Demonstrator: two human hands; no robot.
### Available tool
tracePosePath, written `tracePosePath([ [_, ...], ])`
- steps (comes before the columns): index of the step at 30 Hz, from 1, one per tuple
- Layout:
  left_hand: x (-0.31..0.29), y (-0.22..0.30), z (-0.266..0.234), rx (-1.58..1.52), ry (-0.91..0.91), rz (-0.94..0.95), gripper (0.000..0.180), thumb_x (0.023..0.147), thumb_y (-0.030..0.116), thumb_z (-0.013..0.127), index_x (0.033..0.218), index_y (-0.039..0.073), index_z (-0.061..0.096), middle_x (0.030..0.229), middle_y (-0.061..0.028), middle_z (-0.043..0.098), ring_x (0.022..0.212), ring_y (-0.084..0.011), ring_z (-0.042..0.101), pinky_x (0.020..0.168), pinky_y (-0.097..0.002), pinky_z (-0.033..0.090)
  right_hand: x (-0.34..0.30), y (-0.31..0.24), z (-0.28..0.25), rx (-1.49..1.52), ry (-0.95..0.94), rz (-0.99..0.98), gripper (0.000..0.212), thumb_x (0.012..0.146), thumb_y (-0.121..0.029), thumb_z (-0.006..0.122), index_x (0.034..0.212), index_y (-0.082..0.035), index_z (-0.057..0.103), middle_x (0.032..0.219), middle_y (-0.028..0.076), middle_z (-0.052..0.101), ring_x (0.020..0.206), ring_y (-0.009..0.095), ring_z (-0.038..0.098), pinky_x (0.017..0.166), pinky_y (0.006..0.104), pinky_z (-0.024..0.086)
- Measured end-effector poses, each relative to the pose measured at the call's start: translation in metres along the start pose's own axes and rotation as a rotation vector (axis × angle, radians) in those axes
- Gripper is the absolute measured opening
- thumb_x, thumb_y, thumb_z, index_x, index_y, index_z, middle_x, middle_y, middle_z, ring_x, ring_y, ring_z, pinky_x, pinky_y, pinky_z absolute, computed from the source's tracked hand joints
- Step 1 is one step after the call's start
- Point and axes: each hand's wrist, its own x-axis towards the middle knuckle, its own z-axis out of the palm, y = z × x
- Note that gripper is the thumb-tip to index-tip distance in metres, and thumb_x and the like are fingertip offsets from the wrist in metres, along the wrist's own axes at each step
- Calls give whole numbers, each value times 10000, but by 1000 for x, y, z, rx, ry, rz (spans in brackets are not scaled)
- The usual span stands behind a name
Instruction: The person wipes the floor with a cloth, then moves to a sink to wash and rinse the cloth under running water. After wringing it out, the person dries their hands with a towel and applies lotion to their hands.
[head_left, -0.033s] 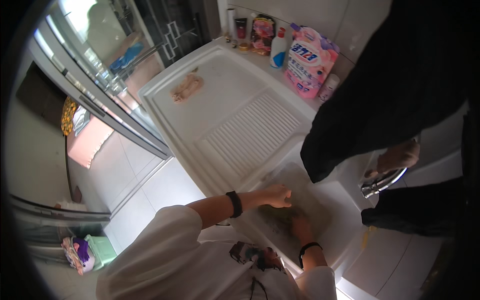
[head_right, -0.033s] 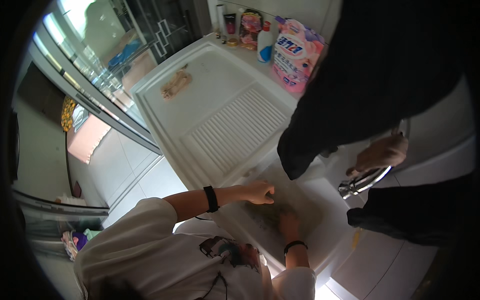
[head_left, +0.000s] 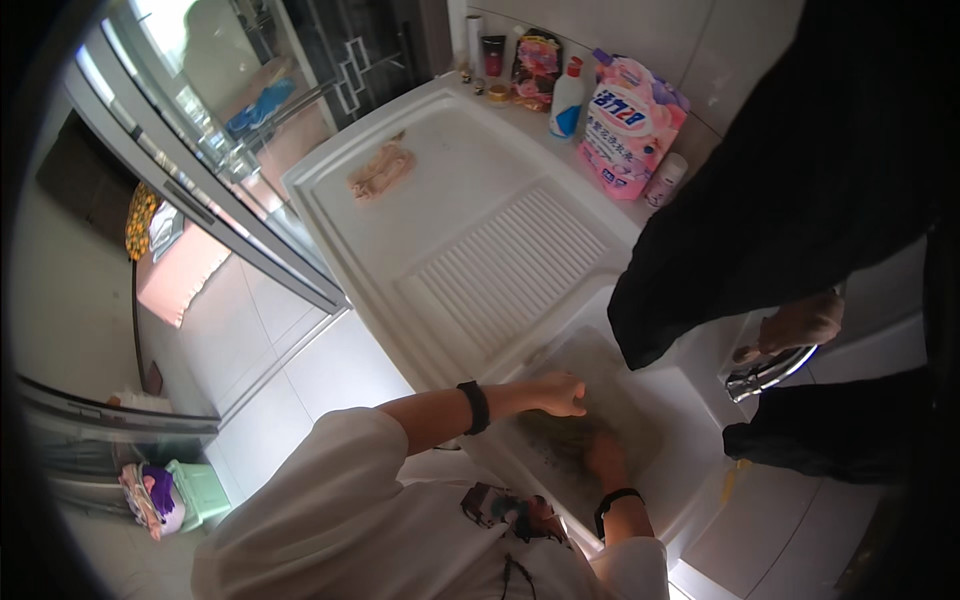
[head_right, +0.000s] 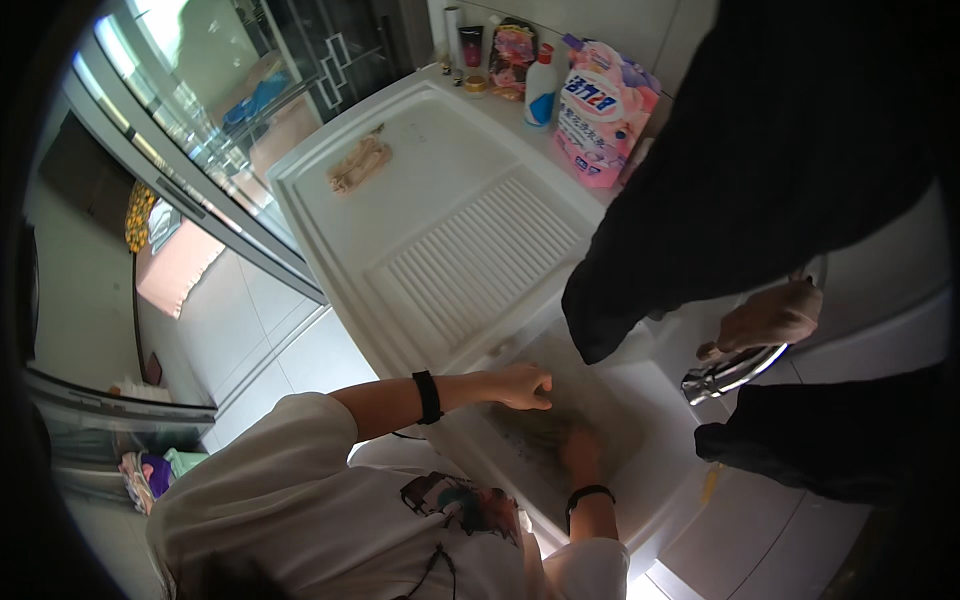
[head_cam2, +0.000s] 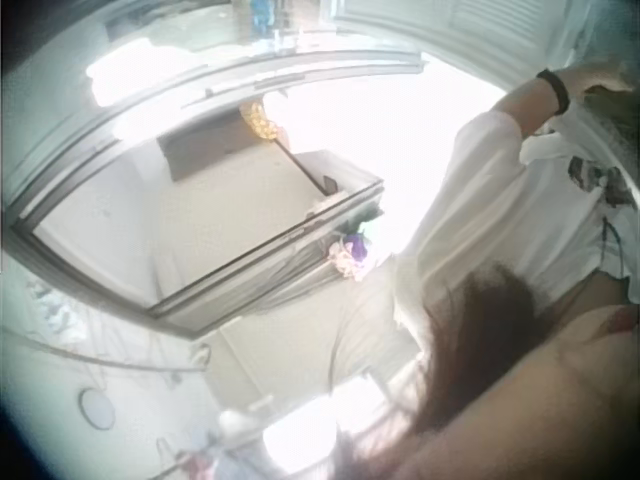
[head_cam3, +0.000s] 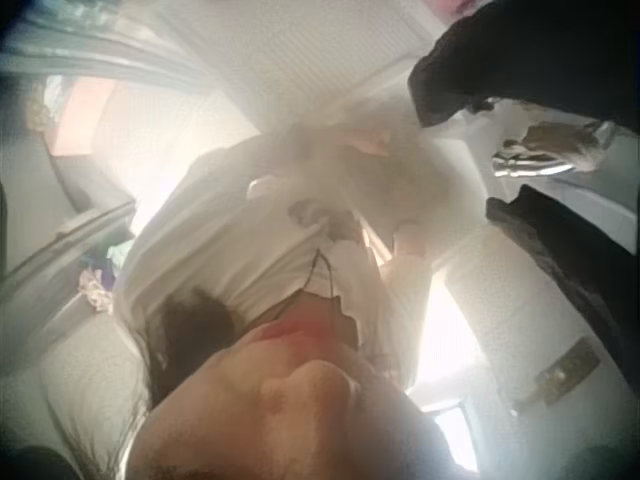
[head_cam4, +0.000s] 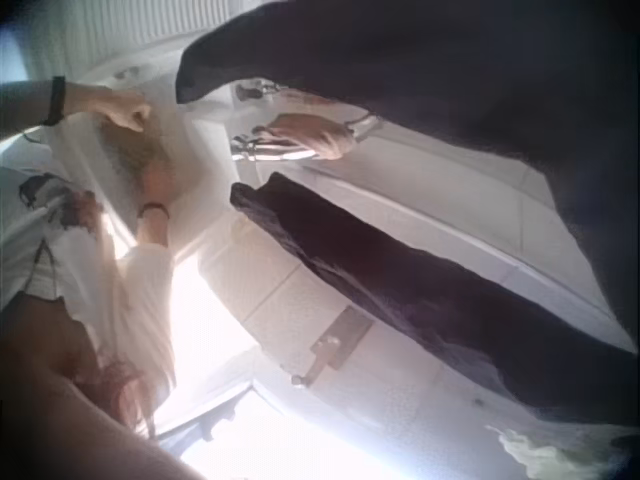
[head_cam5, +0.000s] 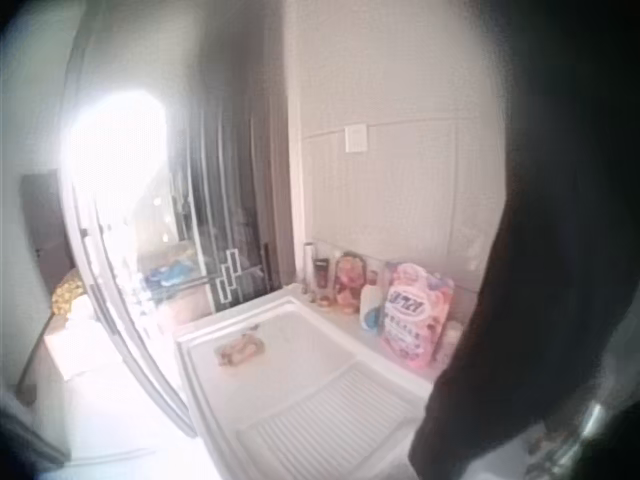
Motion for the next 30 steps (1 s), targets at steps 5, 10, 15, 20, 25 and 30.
tracePosePath([
  [5,6,7,16,-655,-102,-280,664,883,501,525,1360,64,375,1454,-167,279,1329,-351,293,954,-584,380,-17,-18,-51,512,256,142,397,757,-44,531,1153,-41,521,1064,205,568,1028,328,548,919,390,428],
  [10,20,24,26,-1077,-45,-499,682,891,552,422,1398,105,332,1493,-128,217,1352,-342,259,984,-627,334,-73,-81,-143,1008,307,19,391,744,3,497,1133,-29,477,1054,166,500,964,284,513,871,315,410],
  [15,38,28,35,-1446,31,-402,528,920,467,410,1242,55,483,1285,-103,498,1101,-245,516,893,-475,442,-95,-134,-168,1117,592,-168,342,768,-9,516,1106,-37,472,1035,142,443,937,279,487,849,359,416],
  [20,44,19,58,-1887,-152,95,367,919,384,457,961,41,580,889,-42,580,791,-180,540,727,-366,441,-86,-164,-163,641,889,-273,212,816,-64,532,1021,-29,492,986,156,453,864,330,496,781,403,420],
  [25,42,20,66,-1683,-37,-70,294,912,316,481,903,36,570,814,-42,534,749,-180,517,667,-346,422,-63,-150,-155,560,1028,-307,119,850,-123,534,842,-10,499,851,187,499,739,381,517,645,414,432],
  [30,51,16,67,-1468,119,-266,231,906,247,506,845,31,561,740,-41,488,706,-181,495,608,-327,404,-21,-99,-121,718,766,-118,204,917,-176,491,804,-7,478,730,162,488,655,296,498,616,383,412],
])
